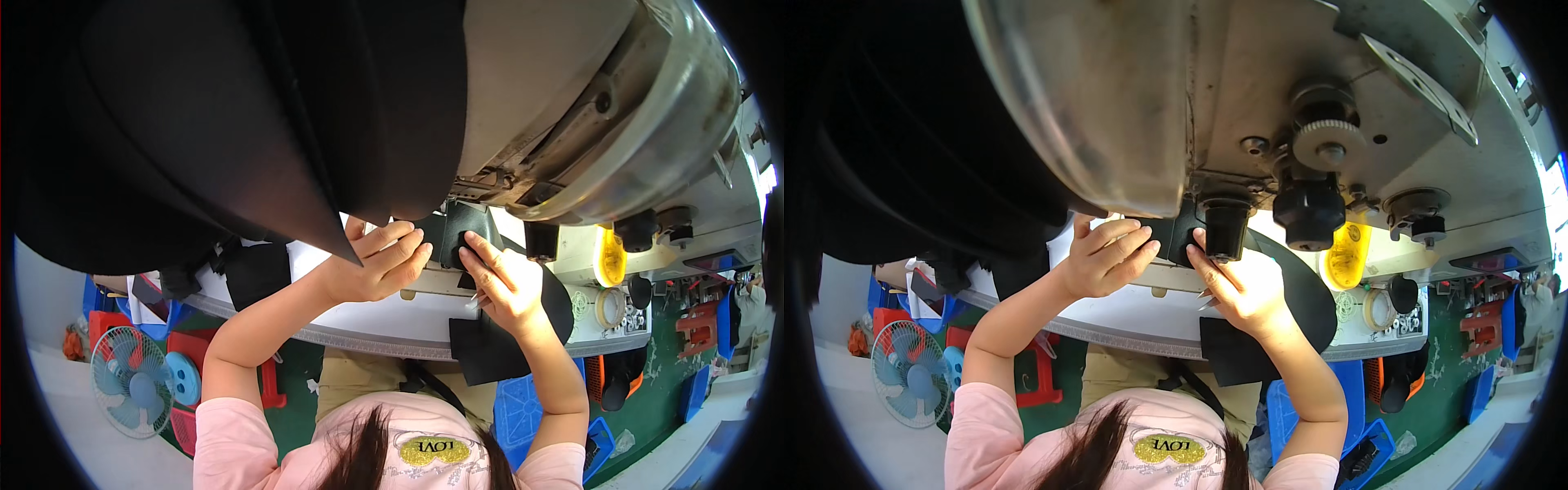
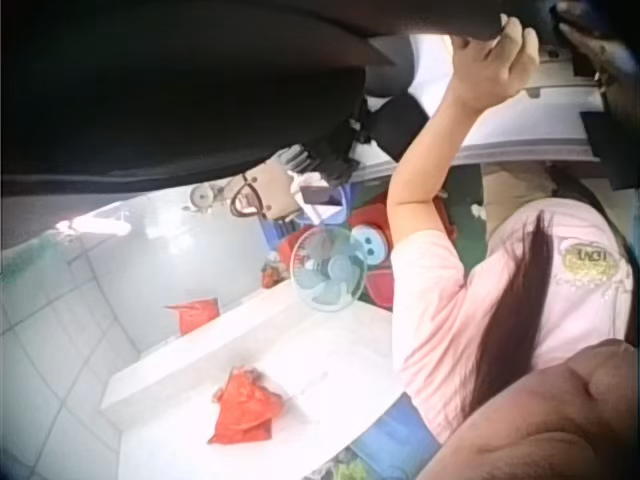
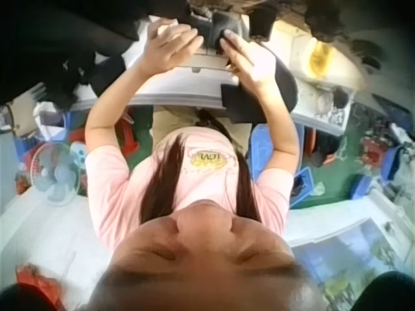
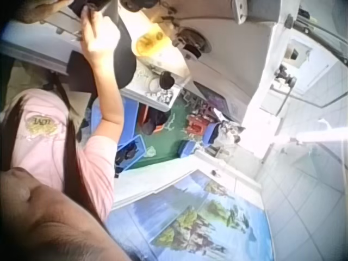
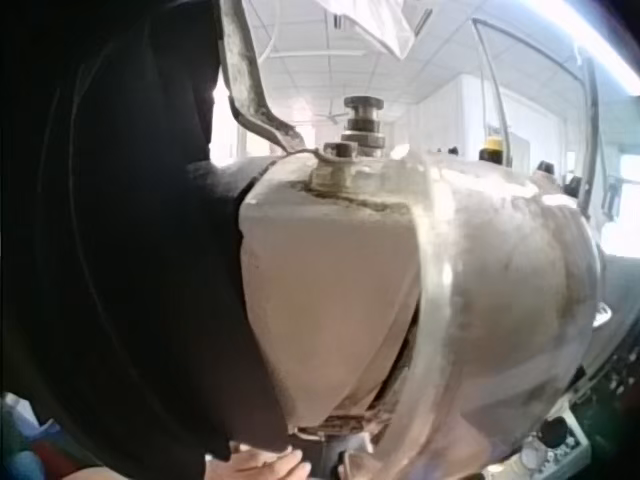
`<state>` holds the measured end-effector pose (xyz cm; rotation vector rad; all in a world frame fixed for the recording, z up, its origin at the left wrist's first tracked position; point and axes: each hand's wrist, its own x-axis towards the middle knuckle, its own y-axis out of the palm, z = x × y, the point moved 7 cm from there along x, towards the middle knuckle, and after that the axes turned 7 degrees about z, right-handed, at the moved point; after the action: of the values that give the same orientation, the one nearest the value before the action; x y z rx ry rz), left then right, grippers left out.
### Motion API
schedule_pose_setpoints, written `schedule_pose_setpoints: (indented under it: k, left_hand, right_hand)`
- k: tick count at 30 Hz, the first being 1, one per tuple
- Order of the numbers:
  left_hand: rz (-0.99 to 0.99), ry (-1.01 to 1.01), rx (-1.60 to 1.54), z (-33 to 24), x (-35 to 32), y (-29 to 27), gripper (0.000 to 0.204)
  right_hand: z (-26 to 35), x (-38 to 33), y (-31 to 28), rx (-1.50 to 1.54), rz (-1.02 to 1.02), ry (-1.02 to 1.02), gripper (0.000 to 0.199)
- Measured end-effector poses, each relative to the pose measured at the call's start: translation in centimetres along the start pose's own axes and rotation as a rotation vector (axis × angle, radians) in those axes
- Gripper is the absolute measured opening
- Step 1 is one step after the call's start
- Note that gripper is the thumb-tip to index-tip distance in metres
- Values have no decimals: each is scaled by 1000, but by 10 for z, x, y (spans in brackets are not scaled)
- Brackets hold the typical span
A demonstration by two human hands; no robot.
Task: The person positions shoe pieces, stitches them together using a sewing machine, trims thread using thread snips, and stacks the stitched parts.
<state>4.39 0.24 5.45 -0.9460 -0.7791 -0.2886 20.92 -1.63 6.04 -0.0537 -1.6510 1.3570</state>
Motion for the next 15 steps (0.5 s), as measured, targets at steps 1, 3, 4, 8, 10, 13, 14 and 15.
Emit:
schedule_pose_setpoints:
  k: [1,3,4,8,10,13,14,15]
  left_hand:
    - [-7,-8,-5,0,1,-1,17]
    - [-16,-21,-11,-1,2,0,17]
    - [-10,-18,-8,-1,2,-1,18]
    - [-34,-33,-34,6,7,1,18]
    - [-41,-53,-57,11,10,3,19]
    - [-85,-63,-112,23,17,8,17]
    - [-122,-47,-118,24,19,6,16]
    - [-50,-180,-306,34,21,13,14]
  right_hand:
    - [0,0,-1,-4,0,0,52]
    - [-1,-1,-2,-8,6,-2,52]
    - [-1,0,-2,-3,3,-2,53]
    - [-4,6,-2,-50,-29,-5,56]
    - [-10,12,-3,-77,-51,-22,57]
    - [-22,16,-1,-3,-39,26,49]
    - [-26,17,1,42,-29,53,45]
    - [-32,16,3,86,-19,80,42]
